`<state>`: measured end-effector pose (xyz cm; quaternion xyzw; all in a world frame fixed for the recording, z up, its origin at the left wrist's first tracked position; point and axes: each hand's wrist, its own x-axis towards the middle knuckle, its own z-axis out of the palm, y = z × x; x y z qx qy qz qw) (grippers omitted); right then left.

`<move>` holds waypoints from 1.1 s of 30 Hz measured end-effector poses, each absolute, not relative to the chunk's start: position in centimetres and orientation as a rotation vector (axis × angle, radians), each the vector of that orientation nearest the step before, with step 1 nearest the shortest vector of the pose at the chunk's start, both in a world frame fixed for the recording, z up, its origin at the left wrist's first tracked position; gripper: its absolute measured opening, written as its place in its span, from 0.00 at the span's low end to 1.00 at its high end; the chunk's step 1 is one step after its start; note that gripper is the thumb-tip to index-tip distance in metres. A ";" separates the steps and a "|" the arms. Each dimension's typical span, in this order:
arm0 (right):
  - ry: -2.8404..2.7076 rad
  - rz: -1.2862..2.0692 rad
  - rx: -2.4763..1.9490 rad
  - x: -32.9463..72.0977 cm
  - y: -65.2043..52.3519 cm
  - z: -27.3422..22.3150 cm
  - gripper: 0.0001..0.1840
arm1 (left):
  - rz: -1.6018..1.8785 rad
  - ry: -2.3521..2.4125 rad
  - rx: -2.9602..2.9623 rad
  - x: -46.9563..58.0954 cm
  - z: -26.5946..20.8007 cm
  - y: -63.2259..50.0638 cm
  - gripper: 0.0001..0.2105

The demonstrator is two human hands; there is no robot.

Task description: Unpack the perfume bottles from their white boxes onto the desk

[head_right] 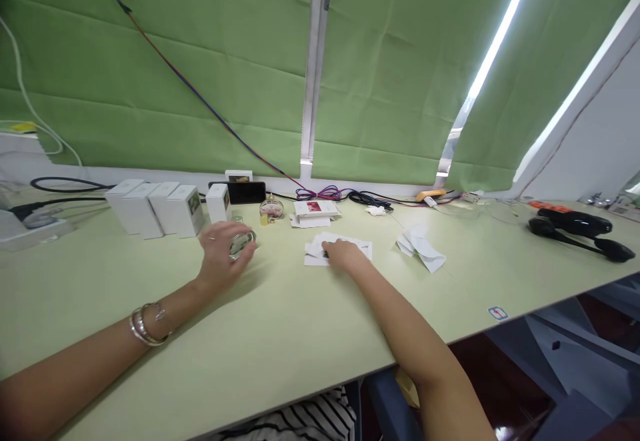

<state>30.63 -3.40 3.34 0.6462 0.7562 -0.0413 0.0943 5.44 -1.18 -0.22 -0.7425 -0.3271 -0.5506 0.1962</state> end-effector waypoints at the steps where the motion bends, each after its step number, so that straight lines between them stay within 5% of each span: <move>1: 2.211 -0.115 1.958 31.5 -3.1 3.5 0.17 | -1.643 -1.054 -1.989 5.2 -0.4 -0.7 0.14; 4: 2.206 -0.070 2.059 33.4 -2.7 4.0 0.14 | -1.724 -1.515 -2.031 4.4 -0.4 0.4 0.28; 8: 2.439 0.132 2.141 32.6 -2.9 4.6 0.14 | -1.421 -1.966 -2.415 3.9 0.1 0.9 0.19; 11: 2.927 0.054 2.113 29.5 -3.0 3.5 0.16 | -1.226 -1.932 -2.624 4.6 0.4 0.0 0.19; 15: 3.528 -0.567 1.853 24.6 -3.1 0.7 0.23 | -1.152 -1.687 -2.992 6.4 0.3 -1.9 0.16; 19: 3.584 -0.767 1.924 22.0 -2.6 -0.2 0.11 | -1.195 -1.677 -3.038 7.5 0.3 -2.8 0.12; 33: 3.534 -1.066 1.706 19.5 2.4 0.7 0.11 | -1.139 -1.768 -2.851 4.3 0.8 -0.2 0.22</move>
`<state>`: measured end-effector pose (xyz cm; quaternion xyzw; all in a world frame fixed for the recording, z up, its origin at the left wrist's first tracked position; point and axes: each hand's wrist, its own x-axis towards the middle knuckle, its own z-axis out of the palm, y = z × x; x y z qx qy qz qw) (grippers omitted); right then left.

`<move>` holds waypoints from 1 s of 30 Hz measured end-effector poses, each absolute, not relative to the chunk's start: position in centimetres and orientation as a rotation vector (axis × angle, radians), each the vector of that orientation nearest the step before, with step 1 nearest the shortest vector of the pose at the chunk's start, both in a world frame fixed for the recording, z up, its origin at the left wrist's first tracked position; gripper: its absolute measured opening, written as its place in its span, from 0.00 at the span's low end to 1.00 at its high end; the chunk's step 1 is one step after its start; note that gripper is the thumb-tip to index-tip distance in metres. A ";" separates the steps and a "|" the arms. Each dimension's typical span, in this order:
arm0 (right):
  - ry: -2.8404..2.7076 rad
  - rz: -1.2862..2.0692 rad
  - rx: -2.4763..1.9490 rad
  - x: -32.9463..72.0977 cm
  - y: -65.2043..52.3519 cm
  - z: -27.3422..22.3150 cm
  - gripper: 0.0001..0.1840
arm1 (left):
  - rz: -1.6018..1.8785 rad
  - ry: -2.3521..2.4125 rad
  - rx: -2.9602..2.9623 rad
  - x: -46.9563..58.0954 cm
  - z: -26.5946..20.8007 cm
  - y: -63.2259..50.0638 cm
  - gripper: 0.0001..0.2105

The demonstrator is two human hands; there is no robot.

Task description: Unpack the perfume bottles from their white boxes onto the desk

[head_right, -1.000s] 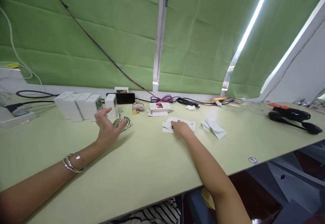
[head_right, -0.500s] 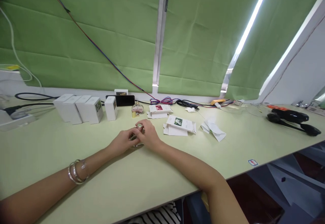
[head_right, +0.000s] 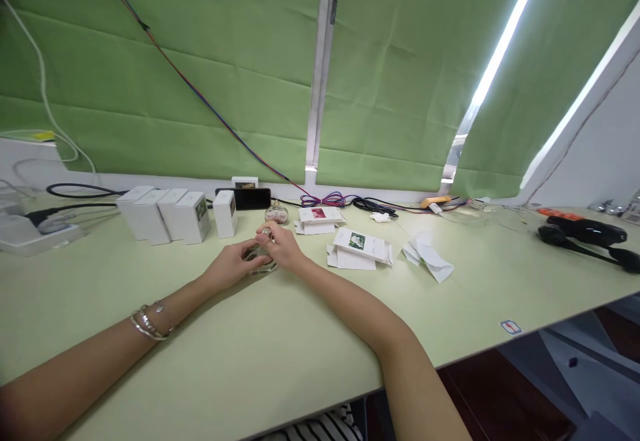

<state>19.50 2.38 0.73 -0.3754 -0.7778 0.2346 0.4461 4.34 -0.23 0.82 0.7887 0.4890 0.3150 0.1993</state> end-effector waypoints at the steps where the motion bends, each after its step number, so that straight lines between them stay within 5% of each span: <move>1: -1.934 0.580 -0.914 19.4 2.7 0.7 0.11 | 0.875 1.366 2.207 4.2 0.8 -0.1 0.23; 7: -1.919 0.583 -0.916 19.3 3.3 0.3 0.13 | 0.878 1.382 2.226 4.2 0.4 0.3 0.21; 12: -1.865 0.757 -0.850 20.3 3.2 -1.7 0.27 | 1.029 1.294 2.169 4.5 0.1 0.4 0.20; 27: -1.977 0.631 -1.144 20.2 2.3 -1.8 0.14 | 1.563 1.429 2.246 5.1 4.5 0.4 0.16; 30: -1.847 0.618 -1.234 20.5 2.9 -1.9 0.13 | 1.371 1.377 2.330 5.1 3.8 0.0 0.15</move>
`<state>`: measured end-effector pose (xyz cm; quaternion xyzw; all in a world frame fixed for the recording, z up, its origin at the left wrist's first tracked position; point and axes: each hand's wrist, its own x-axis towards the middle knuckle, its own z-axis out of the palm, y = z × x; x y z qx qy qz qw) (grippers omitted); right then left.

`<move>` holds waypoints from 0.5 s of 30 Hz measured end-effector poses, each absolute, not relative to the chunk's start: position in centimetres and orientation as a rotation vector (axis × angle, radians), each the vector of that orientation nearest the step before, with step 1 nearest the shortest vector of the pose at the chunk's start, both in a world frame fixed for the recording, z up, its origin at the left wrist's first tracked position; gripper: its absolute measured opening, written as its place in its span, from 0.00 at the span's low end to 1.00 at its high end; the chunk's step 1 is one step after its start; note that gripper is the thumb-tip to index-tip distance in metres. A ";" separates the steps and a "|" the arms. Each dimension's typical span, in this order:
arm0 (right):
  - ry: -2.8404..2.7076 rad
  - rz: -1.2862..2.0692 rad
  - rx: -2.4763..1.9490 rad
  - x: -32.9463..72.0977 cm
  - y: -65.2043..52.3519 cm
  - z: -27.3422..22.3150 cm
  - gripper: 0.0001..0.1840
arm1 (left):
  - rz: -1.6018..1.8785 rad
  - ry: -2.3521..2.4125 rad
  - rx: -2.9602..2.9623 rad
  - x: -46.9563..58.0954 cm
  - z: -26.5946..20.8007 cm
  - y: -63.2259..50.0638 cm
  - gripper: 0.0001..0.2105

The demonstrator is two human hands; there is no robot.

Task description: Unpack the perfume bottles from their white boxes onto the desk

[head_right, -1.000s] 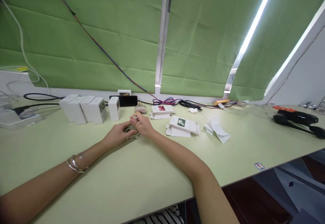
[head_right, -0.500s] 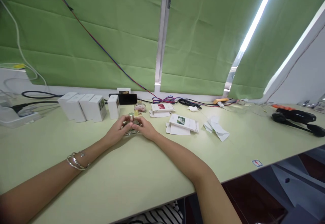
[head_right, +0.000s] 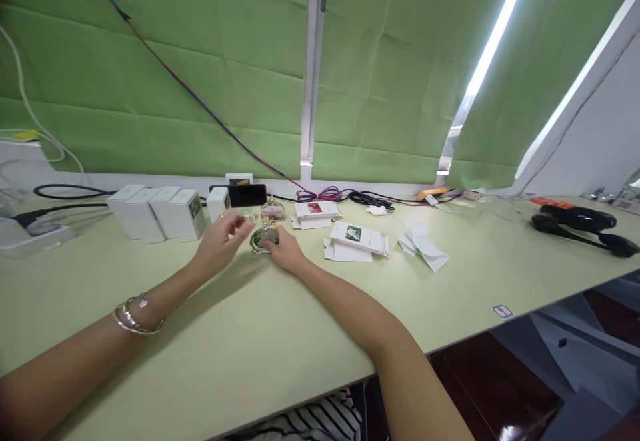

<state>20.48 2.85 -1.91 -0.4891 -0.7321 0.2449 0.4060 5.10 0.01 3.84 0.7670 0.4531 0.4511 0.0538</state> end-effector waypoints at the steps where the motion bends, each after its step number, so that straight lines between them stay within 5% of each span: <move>1: -1.813 0.610 -1.257 20.6 3.1 -2.0 0.13 | 1.239 1.365 2.370 5.1 3.2 -0.1 0.14; 7: -1.730 0.598 -1.283 21.5 4.3 -2.6 0.19 | 0.718 1.357 2.588 5.5 -0.6 0.2 0.08; 15: -1.750 0.355 -1.119 21.4 4.5 -0.1 0.19 | 1.320 1.451 2.148 4.8 -0.1 1.8 0.26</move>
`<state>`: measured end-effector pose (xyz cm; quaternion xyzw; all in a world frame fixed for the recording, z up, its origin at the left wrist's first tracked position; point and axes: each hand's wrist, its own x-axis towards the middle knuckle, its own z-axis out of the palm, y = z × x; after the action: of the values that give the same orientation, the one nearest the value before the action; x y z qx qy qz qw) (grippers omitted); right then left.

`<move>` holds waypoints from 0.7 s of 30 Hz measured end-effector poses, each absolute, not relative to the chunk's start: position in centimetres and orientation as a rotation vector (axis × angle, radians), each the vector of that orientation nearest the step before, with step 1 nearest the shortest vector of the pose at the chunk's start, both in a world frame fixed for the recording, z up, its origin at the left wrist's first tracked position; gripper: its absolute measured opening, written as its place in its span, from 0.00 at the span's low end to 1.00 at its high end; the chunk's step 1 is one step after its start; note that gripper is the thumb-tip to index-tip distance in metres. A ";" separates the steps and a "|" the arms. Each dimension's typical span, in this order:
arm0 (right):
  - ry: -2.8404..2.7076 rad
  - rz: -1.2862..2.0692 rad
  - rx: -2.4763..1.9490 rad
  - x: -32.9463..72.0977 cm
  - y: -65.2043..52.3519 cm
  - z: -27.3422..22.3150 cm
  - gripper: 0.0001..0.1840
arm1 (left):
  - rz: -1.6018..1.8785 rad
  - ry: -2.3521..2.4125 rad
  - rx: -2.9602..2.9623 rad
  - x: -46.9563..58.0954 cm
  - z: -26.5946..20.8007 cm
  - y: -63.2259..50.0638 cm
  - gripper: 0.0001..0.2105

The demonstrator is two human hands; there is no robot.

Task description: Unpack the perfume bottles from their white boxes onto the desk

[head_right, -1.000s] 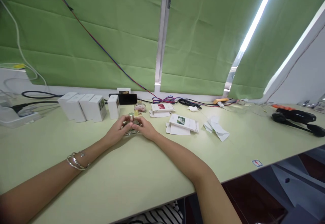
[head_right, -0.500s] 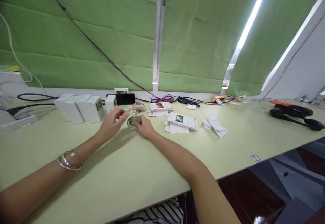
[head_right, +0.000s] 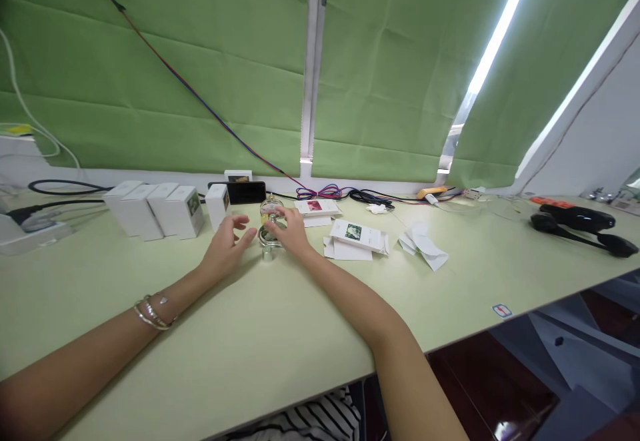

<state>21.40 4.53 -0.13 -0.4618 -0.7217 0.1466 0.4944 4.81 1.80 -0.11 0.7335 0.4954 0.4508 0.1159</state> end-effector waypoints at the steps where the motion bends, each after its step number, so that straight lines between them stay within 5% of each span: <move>1: -1.774 0.332 -1.124 21.3 4.6 0.4 0.15 | 1.298 1.409 2.151 4.8 -0.2 2.4 0.27; 5: -1.865 0.327 -1.149 20.9 5.1 2.1 0.05 | 1.012 1.275 2.269 5.3 -0.5 4.4 0.24; 18: -1.895 0.243 -1.149 19.6 5.6 2.1 0.07 | 0.980 1.471 2.305 5.5 -0.8 5.0 0.21; 21: -1.823 0.209 -1.178 20.3 5.8 5.3 0.11 | 0.984 1.498 2.285 5.6 -0.9 5.0 0.21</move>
<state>20.34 5.82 5.33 -0.4792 -0.7412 0.0851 0.4623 5.61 5.02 -0.94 0.7813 0.5122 0.3364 0.1188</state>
